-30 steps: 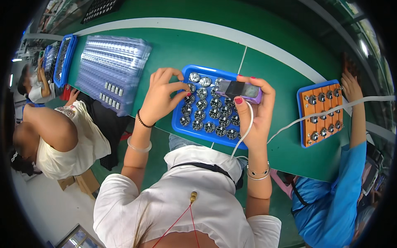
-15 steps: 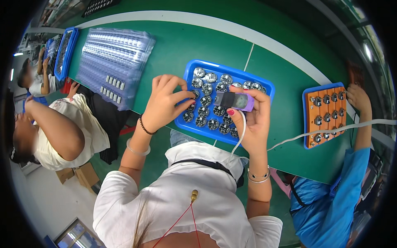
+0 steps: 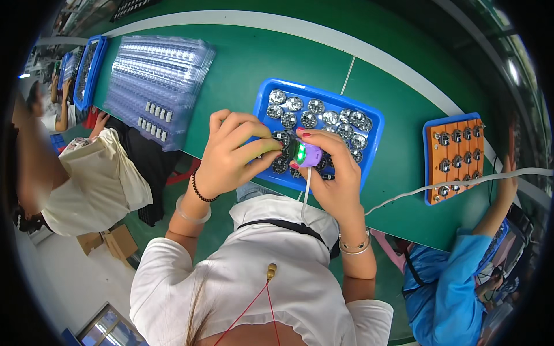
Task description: Placing small electronic components into a testing jig or circuit board and checking them with a handheld electronic tester.
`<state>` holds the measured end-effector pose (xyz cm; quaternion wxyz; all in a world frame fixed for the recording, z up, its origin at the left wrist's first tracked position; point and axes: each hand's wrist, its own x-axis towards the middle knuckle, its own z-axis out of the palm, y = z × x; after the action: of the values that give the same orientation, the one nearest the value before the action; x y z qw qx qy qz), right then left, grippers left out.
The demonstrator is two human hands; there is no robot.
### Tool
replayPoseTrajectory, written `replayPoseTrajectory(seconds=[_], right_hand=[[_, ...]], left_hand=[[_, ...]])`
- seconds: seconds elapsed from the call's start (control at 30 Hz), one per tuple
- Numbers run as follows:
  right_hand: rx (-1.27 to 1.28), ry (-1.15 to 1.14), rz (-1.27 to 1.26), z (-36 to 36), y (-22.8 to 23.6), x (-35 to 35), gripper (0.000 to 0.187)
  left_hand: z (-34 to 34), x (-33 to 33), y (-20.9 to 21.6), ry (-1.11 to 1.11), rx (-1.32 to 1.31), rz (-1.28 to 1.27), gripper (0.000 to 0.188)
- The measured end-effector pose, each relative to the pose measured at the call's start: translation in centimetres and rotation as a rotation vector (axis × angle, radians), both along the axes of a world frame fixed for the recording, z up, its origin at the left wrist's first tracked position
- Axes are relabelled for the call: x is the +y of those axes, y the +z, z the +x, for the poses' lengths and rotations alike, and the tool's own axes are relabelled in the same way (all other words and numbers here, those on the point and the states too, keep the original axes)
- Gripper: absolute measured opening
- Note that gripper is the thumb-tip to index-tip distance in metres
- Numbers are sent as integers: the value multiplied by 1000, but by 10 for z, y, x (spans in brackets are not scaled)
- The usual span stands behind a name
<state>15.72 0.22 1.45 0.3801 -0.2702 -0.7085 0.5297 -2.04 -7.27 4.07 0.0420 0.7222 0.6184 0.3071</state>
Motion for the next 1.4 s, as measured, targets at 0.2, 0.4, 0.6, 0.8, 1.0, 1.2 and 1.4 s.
replayPoseTrajectory(seconds=[0.2,0.4,0.6,0.8,1.0,1.2,1.4], right_hand=[[132,-42,-144,4,-7,-6,47],[182,-229,-150,12,-6,1,46],[198,-149,-169,16,-10,-4,47],[179,-97,-206,22,-15,-11,47],[185,-33,-213,21,-21,-16,48],[138,17,-171,18,-20,-16,47],[-268,317,108,3,11,-15,41]], left_hand=[[-12,-1,-2,34,59,-32,14],[-26,0,-23,102,145,-104,9],[-30,2,-23,64,92,-172,18],[-39,-16,-15,-44,23,-273,25],[-30,-16,-19,-117,53,-219,25],[-25,-14,-27,-134,182,-228,25],[-32,-9,-23,-270,305,-234,21]])
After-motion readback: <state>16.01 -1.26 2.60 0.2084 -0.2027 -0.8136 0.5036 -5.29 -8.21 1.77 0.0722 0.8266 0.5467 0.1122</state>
